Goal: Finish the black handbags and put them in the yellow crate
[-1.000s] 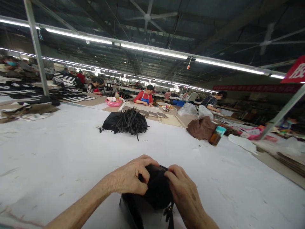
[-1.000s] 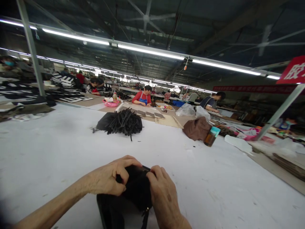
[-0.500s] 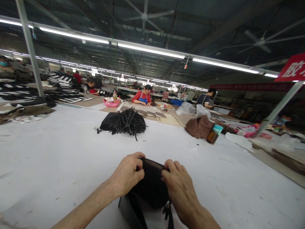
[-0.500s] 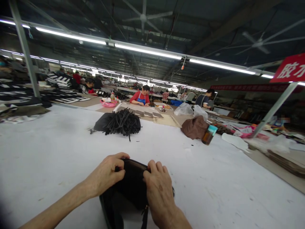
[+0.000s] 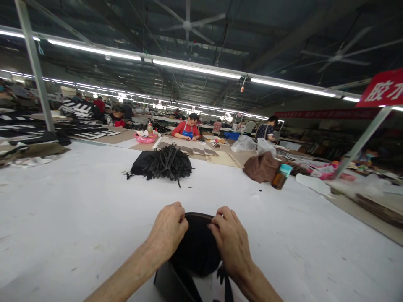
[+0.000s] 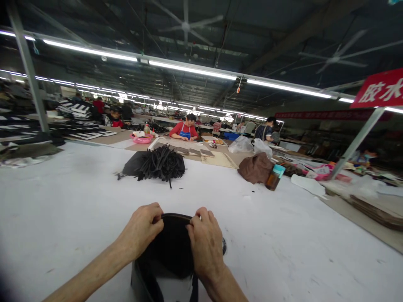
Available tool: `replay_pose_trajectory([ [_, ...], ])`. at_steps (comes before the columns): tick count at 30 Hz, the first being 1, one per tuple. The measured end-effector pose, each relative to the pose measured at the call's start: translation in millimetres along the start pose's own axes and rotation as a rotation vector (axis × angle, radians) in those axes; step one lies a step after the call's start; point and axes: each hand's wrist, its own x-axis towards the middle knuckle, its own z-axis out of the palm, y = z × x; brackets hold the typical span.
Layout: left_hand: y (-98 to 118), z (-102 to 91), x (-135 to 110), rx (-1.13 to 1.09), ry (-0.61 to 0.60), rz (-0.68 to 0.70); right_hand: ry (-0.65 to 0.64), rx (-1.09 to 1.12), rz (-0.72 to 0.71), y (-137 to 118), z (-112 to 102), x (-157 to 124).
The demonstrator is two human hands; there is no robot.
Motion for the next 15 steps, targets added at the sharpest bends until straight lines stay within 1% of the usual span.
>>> replay_pose_trajectory([
  [5,0,0.2,-1,0.015,-0.028,-0.019,0.063,0.13,0.056,10,0,-4],
  [7,0,0.6,0,0.016,-0.041,-0.015,0.057,0.196,0.075,15,-2,-4],
  [9,-1,1.3,0,0.026,-0.033,0.004,-0.032,0.328,0.136,20,-6,-3],
  [12,-1,2.5,2,0.056,-0.03,0.027,-0.234,0.608,0.279,28,-10,-3],
  [13,-1,2.8,3,0.063,-0.033,0.027,-0.268,0.685,0.315,30,-10,-4],
  [15,-1,3.0,4,0.072,-0.039,0.019,-0.27,0.784,0.354,33,-11,-5],
])
